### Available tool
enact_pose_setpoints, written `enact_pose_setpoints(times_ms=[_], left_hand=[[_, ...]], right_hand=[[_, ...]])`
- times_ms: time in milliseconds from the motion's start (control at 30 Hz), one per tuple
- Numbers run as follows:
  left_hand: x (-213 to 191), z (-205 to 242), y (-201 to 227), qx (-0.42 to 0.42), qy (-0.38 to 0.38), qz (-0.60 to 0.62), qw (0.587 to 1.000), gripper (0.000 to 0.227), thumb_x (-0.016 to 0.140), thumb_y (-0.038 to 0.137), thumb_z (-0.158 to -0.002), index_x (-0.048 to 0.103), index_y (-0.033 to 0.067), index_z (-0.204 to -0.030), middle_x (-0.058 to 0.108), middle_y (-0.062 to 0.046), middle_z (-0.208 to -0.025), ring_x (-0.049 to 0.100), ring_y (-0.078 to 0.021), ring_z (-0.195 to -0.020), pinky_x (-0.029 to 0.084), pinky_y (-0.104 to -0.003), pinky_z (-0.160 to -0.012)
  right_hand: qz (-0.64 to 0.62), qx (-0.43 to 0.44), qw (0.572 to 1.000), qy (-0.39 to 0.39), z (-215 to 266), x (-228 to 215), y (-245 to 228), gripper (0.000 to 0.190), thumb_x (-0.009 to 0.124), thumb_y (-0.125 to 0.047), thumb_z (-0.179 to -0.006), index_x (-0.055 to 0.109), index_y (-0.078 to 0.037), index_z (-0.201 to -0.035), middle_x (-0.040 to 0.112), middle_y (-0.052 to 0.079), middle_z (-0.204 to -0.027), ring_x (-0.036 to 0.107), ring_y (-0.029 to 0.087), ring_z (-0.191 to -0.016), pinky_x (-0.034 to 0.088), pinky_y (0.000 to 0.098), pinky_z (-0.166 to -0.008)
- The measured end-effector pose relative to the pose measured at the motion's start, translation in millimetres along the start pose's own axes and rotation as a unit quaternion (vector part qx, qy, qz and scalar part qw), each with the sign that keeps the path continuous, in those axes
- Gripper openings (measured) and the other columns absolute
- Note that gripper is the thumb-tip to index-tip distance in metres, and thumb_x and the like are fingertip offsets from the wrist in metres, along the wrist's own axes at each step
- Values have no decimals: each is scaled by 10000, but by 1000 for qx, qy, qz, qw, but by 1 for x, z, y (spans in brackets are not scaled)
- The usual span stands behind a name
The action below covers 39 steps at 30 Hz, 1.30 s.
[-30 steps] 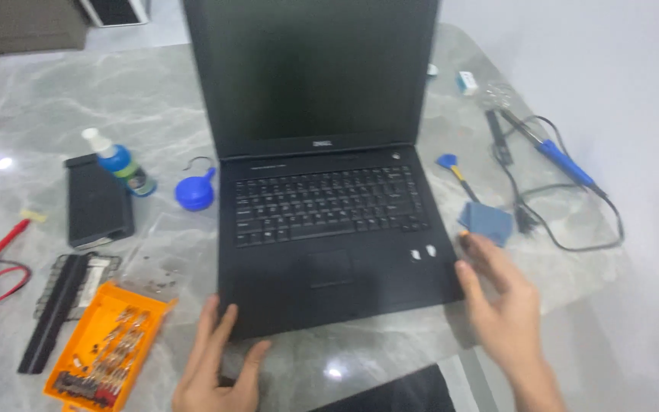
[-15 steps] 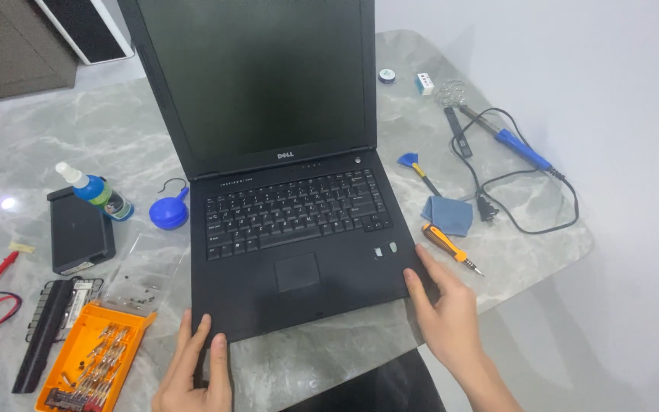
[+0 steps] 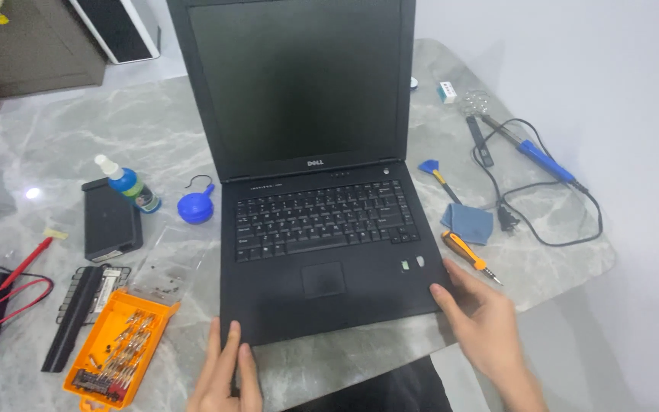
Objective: The person opens a black Dell laptop and uses a yellow screwdriver to remove screws from the screen bezel. They unscrew fasteners from the top and sides of the display frame, then carefully lift the bezel away from the screen.
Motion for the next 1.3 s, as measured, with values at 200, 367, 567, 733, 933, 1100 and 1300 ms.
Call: enact_pose_setpoints(times_ms=[200, 367, 567, 733, 933, 1100, 1300], left_hand=[[4, 9, 2, -73, -56, -27, 995, 314, 568, 257, -862, 703, 144, -1121, 550, -30, -1384, 558, -107, -328, 381, -216, -336], [20, 23, -11, -99, -71, -13, 992, 330, 569, 245, -838, 690, 177, -1138, 499, -16, -1432, 480, -122, -275, 404, -218, -338], [17, 30, -6, -81, -79, -10, 994, 330, 548, 202, -851, 678, 140, -1147, 506, -84, -1421, 680, -133, -475, 482, -224, -399], [19, 47, 2, 187, -76, -39, 979, 282, 488, 130, -899, 569, 61, -1160, 596, -168, -1276, 565, -275, -1196, 540, -217, -625], [-2, 22, 5, -117, -130, 25, 984, 329, 565, 292, -819, 702, 269, -1117, 546, 47, -1371, 664, -107, -545, 483, -199, -410], [-8, -15, -22, -137, -45, 128, 981, 319, 674, 298, -772, 736, 196, -1068, 764, 71, -942, 726, -62, -858, 539, -221, -740], [15, -98, 2, -15, -127, 147, 981, 331, 632, 208, -831, 657, 97, -1142, 749, -35, -995, 731, -167, -876, 522, -318, -789]], right_hand=[[-41, 36, 998, -39, -2, -11, -18, 423, 688, -144, -775, 687, -110, -1197, 748, 82, -1088, 689, 143, -1032, 518, 266, -963], [99, -142, 979, 107, -27, -28, 4, 210, 680, -258, -859, 740, -209, -1054, 680, -17, -822, 574, 134, -609, 447, 242, -713], [200, -297, 930, 85, -54, -12, 2, 304, 613, -193, -877, 668, -45, -1137, 656, 93, -1140, 577, 287, -1061, 417, 398, -949], [197, -224, 954, 45, -63, -13, 3, 290, 612, -186, -876, 689, -100, -1142, 694, 56, -1057, 625, 231, -944, 486, 331, -821], [207, -185, 961, -7, -62, -16, -7, 295, 622, -155, -861, 698, -150, -1146, 718, -4, -1028, 628, 175, -877, 478, 299, -831], [229, -157, 960, -22, -62, -19, -4, 373, 564, -188, -900, 623, -117, -1261, 668, 72, -1123, 616, 252, -1009, 456, 351, -889], [183, -224, 956, 55, -64, -31, 1, 372, 563, -132, -909, 624, -67, -1270, 678, 100, -1131, 651, 263, -860, 455, 333, -837]])
Point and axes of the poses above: each hand's wrist, its own z-axis away from the middle knuckle, its own x-axis out of the palm, y = z × x, the point moved 6 cm from there along -z, towards the middle knuckle
